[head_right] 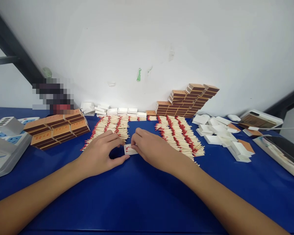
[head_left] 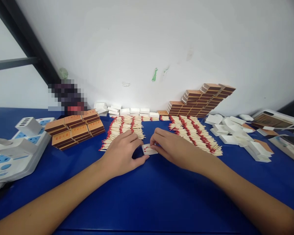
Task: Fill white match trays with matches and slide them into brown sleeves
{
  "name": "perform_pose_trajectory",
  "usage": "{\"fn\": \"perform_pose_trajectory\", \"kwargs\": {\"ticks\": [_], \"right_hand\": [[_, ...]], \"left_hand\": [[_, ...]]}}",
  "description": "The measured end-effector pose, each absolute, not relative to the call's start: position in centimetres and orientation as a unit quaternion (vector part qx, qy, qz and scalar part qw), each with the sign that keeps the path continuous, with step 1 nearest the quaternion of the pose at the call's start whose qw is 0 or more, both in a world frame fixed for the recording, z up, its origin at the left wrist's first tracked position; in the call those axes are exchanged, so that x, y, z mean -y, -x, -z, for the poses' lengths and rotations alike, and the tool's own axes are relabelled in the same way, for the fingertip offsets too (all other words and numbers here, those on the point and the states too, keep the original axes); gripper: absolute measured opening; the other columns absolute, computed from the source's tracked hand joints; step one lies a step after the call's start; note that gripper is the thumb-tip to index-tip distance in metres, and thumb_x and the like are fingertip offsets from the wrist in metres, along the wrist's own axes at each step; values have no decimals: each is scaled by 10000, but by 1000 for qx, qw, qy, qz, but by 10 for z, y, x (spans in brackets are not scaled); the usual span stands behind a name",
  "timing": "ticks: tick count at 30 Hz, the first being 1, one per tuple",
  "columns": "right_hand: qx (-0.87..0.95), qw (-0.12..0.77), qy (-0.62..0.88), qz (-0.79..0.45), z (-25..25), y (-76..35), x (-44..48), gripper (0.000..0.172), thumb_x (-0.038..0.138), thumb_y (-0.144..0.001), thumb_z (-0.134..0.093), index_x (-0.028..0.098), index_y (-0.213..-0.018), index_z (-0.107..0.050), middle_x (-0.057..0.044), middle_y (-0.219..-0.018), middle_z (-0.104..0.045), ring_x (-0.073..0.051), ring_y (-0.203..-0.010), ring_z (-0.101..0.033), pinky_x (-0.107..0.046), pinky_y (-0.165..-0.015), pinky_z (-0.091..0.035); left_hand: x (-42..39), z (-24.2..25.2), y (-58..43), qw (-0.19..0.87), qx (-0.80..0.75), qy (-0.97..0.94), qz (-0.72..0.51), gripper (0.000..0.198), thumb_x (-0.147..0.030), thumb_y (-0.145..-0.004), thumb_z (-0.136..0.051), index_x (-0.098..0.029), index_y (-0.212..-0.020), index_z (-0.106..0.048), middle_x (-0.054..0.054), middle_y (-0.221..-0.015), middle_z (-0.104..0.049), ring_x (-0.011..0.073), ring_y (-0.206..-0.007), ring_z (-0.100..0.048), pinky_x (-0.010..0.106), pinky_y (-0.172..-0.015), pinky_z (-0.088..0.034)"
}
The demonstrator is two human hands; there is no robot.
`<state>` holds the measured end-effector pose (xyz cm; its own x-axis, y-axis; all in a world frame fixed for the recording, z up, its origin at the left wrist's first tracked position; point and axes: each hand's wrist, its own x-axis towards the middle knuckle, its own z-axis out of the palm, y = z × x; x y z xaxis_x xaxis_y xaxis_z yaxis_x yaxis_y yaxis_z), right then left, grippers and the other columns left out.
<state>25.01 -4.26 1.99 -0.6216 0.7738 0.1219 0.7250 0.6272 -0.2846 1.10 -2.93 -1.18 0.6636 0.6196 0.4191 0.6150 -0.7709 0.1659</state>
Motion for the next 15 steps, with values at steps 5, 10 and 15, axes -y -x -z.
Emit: {"fn": "perform_pose_trajectory", "kwargs": {"ticks": [5,10,15], "right_hand": [[897,93,421,-96,-17,-241,43,152,207,-1079,-523,197,-953,-607,-74,-1049,-631,-186,-820,-622,-327,-715,-469],[887,97,433,-131,-16,-248,41,120,246,-1077,-559,211,-994,-638,-58,-1087,-627,-180,-850,-640,-323,-744,-471],[876,94,441,-169,-15,-250,40,132,243,-1073,-560,210,-983,-651,-50,-1071,-629,-175,-843,-630,-323,-736,-463]], "left_hand": [[29,11,-12,13,-340,-912,-230,255,-422,-949,-715,-167,-960,-712,78,-952,-709,265,-927,-632,437,-860,-543],[30,10,-12,32,-349,-911,-218,258,-424,-943,-730,-167,-965,-716,78,-957,-712,260,-935,-647,412,-850,-541],[33,5,-11,46,-362,-911,-191,258,-433,-940,-732,-177,-972,-719,73,-967,-721,253,-907,-665,384,-786,-524]]}}
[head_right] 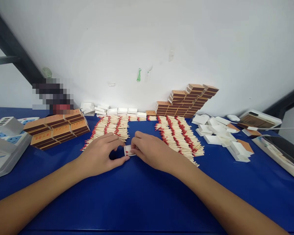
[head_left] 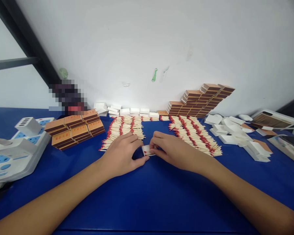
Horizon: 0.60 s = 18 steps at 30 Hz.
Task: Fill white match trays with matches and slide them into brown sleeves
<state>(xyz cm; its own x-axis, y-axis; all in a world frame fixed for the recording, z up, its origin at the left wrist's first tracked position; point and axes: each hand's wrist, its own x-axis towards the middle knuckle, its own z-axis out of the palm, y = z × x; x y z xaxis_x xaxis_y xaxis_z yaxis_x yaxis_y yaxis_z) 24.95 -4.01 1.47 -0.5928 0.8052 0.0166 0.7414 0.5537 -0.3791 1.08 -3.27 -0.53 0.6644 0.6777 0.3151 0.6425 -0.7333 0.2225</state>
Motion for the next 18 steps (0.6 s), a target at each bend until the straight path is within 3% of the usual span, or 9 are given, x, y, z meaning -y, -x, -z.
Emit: {"fn": "perform_pose_trajectory", "kwargs": {"ticks": [8,13,18], "right_hand": [[859,148,434,-227,-14,-248,35,143,302,-1041,-607,229,-964,-704,-27,-978,-652,-159,-807,-619,-302,-713,-458],[810,210,547,-35,-10,-288,-21,102,244,-967,-652,207,-905,-724,-62,-914,-697,-211,-810,-623,-335,-706,-422],[815,161,556,27,3,-321,-72,121,200,-943,-656,193,-871,-754,-97,-903,-695,-262,-888,-638,-360,-763,-439]], "left_hand": [[36,-1,-9,72,-397,-905,-135,291,-472,-936,-710,-209,-1059,-733,36,-960,-762,236,-841,-701,363,-743,-498],[36,0,-9,81,-394,-907,-126,340,-495,-951,-682,-215,-1130,-748,43,-966,-775,235,-829,-714,348,-710,-487],[36,2,-8,79,-391,-908,-126,361,-503,-958,-672,-210,-1153,-751,46,-981,-784,237,-823,-722,354,-693,-495]]}}
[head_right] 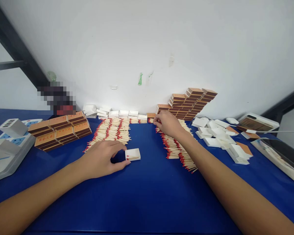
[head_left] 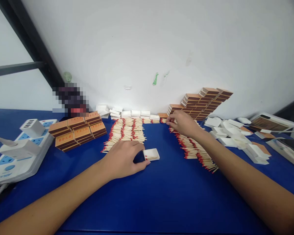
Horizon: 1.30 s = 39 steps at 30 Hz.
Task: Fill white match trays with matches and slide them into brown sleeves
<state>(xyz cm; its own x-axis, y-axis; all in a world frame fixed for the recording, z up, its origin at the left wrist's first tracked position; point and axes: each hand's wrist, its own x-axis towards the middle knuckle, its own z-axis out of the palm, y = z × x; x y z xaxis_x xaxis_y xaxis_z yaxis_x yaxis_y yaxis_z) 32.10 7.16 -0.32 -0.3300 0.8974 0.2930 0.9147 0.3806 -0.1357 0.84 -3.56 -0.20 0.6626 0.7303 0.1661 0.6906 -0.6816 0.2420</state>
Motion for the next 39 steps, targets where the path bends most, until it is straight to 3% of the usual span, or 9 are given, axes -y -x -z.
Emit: {"fn": "perform_pose_trajectory", "kwargs": {"ticks": [8,23,39], "right_hand": [[825,164,540,37,16,-324,-80,118,218,-965,-633,190,-940,-745,-119,-986,-673,-266,-906,-612,-378,-808,-457],[834,153,529,19,18,-325,-77,130,197,-985,-568,195,-908,-673,-113,-990,-629,-258,-906,-601,-364,-790,-461],[859,152,489,-5,9,-306,-50,163,293,-1045,-533,202,-942,-620,-131,-1033,-628,-296,-1001,-605,-409,-872,-480]], "left_hand": [[36,3,-8,71,-393,-909,-120,376,-514,-967,-659,-211,-1173,-743,56,-1040,-797,266,-900,-748,388,-766,-536],[36,2,-7,63,-394,-909,-116,387,-521,-972,-645,-209,-1181,-735,71,-1042,-796,271,-888,-753,371,-723,-523],[36,1,-7,71,-396,-907,-123,371,-516,-966,-661,-210,-1157,-744,63,-1031,-792,264,-868,-745,369,-699,-520]]}}
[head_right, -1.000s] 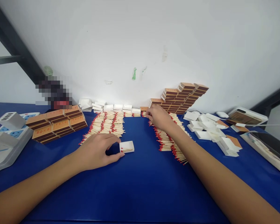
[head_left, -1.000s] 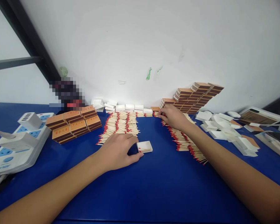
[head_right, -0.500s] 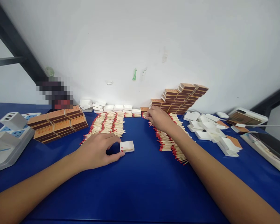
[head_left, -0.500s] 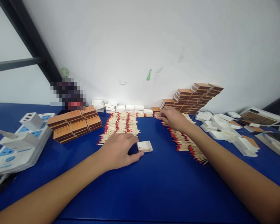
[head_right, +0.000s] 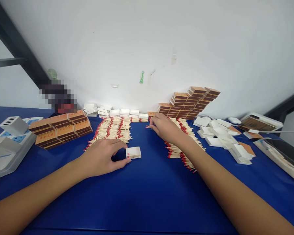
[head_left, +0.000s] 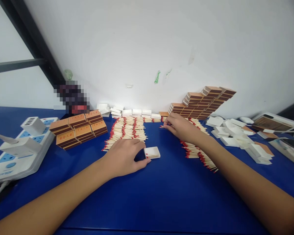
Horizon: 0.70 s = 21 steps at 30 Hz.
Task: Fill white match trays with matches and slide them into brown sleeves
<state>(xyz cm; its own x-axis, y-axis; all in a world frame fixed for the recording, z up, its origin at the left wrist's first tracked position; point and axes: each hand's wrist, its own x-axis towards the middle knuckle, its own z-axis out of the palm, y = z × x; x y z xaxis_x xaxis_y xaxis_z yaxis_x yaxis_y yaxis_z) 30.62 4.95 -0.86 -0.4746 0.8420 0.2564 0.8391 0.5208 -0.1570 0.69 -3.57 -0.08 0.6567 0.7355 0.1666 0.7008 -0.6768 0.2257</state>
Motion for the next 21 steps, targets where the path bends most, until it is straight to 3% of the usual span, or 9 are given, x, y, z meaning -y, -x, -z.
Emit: {"fn": "perform_pose_trajectory", "kwargs": {"ticks": [6,15,21], "right_hand": [[877,121,464,11,7,-298,-37,212,293,-1055,-516,207,-921,-655,-129,-1040,-629,-295,-1002,-603,-413,-858,-483],[865,140,478,-54,7,-305,-33,137,307,-991,-604,218,-913,-674,-108,-1011,-660,-272,-955,-626,-402,-830,-499],[867,130,479,-46,10,-304,-35,162,263,-1011,-532,213,-901,-641,-119,-1019,-656,-272,-970,-617,-402,-836,-494]], "left_hand": [[35,0,-8,68,-397,-907,-121,370,-516,-968,-659,-209,-1156,-743,62,-1018,-793,246,-839,-734,348,-676,-493],[36,-1,-8,65,-396,-908,-120,369,-519,-966,-661,-208,-1146,-742,64,-1024,-794,245,-848,-731,348,-694,-502],[35,-2,-8,66,-399,-907,-114,366,-513,-965,-664,-206,-1147,-743,64,-1025,-794,248,-848,-731,353,-706,-508]]}}
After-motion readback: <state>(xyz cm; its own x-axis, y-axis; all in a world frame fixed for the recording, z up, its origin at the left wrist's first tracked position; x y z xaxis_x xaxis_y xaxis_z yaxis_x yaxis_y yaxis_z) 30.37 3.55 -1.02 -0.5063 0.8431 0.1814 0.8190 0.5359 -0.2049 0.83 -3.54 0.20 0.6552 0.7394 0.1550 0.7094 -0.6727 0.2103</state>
